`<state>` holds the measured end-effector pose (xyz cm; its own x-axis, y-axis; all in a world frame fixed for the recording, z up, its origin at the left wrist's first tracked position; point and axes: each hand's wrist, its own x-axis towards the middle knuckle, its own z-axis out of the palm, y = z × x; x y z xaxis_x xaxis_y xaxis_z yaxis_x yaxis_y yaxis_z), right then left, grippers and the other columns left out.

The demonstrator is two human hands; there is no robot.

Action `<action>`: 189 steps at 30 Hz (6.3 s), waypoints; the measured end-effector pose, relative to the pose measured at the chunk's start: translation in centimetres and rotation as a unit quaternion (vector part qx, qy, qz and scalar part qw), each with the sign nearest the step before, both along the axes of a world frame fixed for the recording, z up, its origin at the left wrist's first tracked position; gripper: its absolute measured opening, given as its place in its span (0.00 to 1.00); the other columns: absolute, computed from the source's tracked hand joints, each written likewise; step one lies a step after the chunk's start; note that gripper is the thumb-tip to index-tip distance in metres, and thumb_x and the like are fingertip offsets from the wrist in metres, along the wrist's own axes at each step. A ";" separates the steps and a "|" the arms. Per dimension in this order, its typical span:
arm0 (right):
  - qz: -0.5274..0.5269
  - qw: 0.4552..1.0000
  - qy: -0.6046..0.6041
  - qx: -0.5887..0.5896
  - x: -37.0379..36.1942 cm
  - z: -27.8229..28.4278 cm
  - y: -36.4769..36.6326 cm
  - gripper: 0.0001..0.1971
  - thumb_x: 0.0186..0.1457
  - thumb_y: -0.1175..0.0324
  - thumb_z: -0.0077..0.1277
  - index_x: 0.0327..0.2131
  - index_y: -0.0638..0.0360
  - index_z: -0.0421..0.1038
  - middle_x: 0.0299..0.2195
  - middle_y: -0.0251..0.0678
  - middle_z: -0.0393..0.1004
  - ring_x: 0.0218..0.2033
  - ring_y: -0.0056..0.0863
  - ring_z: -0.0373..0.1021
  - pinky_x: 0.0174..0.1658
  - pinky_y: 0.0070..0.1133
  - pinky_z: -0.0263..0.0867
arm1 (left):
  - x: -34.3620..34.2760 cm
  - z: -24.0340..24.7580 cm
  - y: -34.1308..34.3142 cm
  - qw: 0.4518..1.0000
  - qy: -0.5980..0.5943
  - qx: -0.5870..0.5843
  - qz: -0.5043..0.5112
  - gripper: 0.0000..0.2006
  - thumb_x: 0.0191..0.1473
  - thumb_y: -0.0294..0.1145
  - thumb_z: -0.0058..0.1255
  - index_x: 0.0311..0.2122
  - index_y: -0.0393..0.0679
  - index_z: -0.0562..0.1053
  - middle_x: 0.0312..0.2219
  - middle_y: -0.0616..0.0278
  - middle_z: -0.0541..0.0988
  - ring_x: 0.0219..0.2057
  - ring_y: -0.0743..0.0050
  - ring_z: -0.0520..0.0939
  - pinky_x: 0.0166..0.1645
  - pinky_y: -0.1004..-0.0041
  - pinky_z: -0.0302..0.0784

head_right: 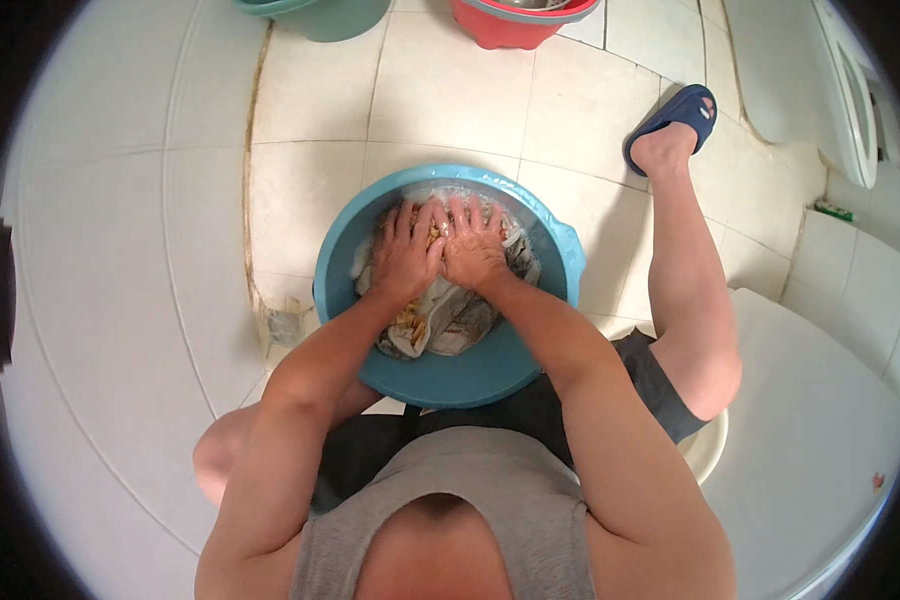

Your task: The person hand-washes clothes by scrubbing them in a washbasin, filling the basin with water, adding detergent powder from a container using a scoop, and scrubbing the clothes in the soapy water.

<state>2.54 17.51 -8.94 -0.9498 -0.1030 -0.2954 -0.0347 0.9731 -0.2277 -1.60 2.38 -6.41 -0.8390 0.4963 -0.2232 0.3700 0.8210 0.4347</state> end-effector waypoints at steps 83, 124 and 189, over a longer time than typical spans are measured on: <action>-0.852 -0.248 0.305 -0.346 77.0 0.6 9.9 0.15 0.62 0.53 0.44 0.36 0.54 0.67 0.29 0.33 0.69 0.32 0.33 0.67 0.41 0.38 0.68 | 0.8 10.6 -6.4 0.952 0.304 -0.028 -0.005 0.33 0.50 0.28 0.58 0.62 0.34 0.63 0.58 0.37 0.70 0.59 0.35 0.71 0.64 0.52 0.66; -0.656 0.230 0.162 -0.700 49.3 30.4 13.8 0.21 0.68 0.52 0.45 0.56 0.53 0.70 0.53 0.37 0.74 0.51 0.35 0.70 0.48 0.39 0.66 | -5.8 12.2 -7.0 0.978 -0.031 -0.062 0.195 0.17 0.48 0.30 0.52 0.45 0.41 0.80 0.45 0.42 0.82 0.49 0.44 0.83 0.53 0.56 0.79; -0.369 0.742 0.020 -0.559 21.2 15.2 17.1 0.10 0.44 0.75 0.58 0.33 0.69 0.76 0.23 0.37 0.76 0.22 0.23 0.71 0.25 0.24 0.66 | 8.9 22.5 -5.6 0.917 -0.088 0.230 0.313 0.10 0.46 0.21 0.52 0.35 0.29 0.77 0.26 0.52 0.80 0.23 0.64 0.81 0.29 0.65 0.78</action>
<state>23.73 34.60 6.23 -0.8750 0.2909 -0.3871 0.3852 -0.0663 -0.9205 7.25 -3.24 16.08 -0.9628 0.0045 -0.2702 -0.2206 0.5642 0.7956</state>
